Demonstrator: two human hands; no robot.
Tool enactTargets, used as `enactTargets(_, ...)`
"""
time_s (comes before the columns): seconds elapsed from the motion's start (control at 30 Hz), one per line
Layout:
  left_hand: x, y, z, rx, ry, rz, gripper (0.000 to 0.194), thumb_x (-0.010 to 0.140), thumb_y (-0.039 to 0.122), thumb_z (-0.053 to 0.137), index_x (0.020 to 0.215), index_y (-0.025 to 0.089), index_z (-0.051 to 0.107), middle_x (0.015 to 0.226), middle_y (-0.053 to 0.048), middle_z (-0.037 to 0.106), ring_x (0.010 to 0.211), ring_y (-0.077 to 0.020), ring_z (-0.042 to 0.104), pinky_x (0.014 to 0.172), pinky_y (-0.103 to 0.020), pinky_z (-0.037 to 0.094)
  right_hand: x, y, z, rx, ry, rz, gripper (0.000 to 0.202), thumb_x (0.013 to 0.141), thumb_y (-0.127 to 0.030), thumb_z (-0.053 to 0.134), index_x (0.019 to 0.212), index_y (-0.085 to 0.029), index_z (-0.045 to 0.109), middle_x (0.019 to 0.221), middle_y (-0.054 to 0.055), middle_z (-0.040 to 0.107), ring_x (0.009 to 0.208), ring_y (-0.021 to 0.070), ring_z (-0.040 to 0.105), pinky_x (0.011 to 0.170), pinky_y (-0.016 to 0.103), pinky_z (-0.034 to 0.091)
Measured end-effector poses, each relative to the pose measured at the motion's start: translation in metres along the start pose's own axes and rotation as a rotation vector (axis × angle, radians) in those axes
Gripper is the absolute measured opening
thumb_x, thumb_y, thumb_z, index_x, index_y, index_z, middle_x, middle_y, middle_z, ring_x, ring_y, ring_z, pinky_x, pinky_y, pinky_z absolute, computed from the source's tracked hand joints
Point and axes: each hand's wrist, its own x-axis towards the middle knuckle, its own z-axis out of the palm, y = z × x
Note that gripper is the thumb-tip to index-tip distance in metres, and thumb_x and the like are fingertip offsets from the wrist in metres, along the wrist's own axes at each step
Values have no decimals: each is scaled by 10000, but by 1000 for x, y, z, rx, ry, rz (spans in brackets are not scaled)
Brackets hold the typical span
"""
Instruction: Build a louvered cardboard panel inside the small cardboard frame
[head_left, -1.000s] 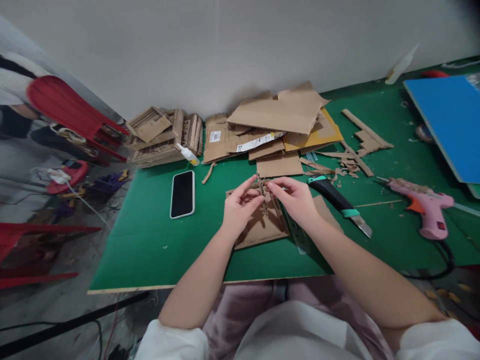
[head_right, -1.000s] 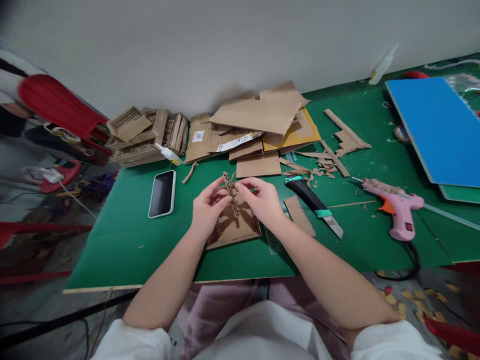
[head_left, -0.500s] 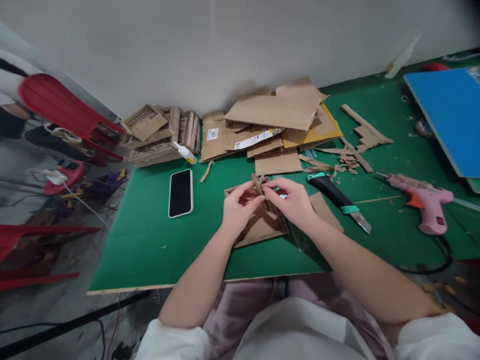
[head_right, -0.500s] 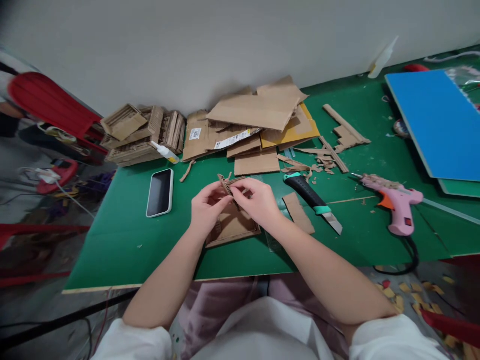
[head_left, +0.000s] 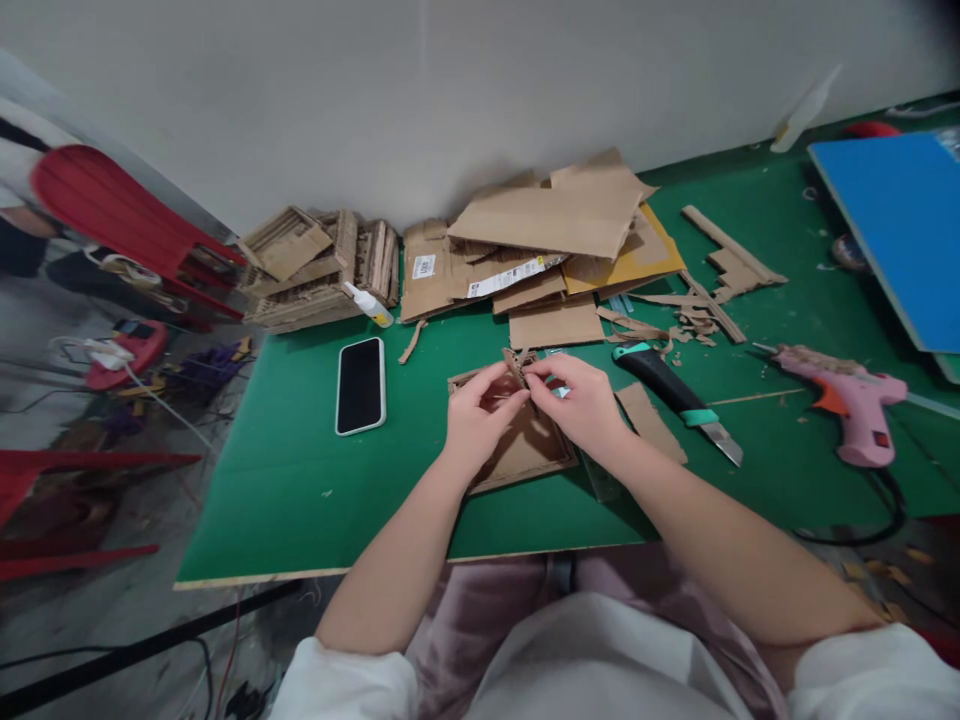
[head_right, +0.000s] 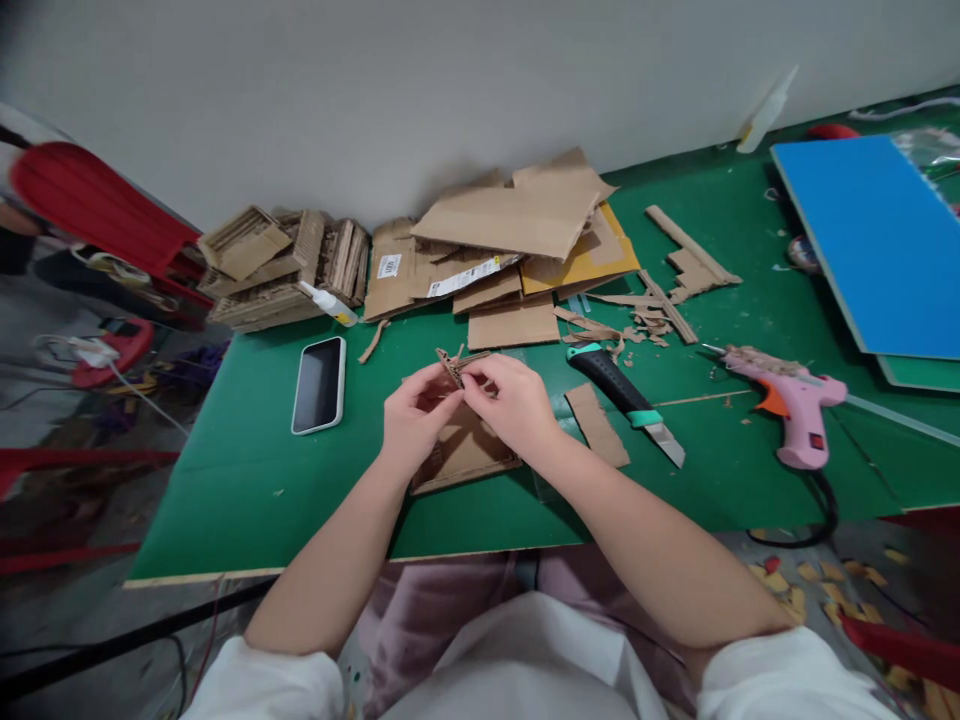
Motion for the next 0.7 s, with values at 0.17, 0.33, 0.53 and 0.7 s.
enactTargets(0.17,0,0,0,-14,1,4,385,648,265,713,1004,144,632,812,-42,677,682,-119,622,627,-242,541,0,0,3,-12,20,-4,87,771,-151,548,761,-187,627,706,3,641,670,112,581,588,212,473)
enactTargets(0.33,0,1,0,-12,-11,-3,386,659,266,700,1017,140,627,796,-40,676,678,-122,623,616,-244,543,-1,0,3,-8,38,-14,83,766,-142,551,756,-179,625,704,7,637,660,110,579,582,211,474)
enactTargets(0.53,0,4,0,-42,-25,-19,395,671,267,695,1038,143,621,855,-52,684,695,-125,630,632,-249,552,0,-3,1,30,16,-11,85,782,-162,550,783,-184,631,735,11,653,697,111,595,587,201,486)
enactTargets(0.7,-2,6,-1,-61,-26,-28,404,673,274,699,1046,143,619,881,-64,688,743,-149,647,671,-275,564,1,-4,-2,11,15,-56,104,809,-179,532,798,-187,635,762,19,670,724,120,606,657,232,492)
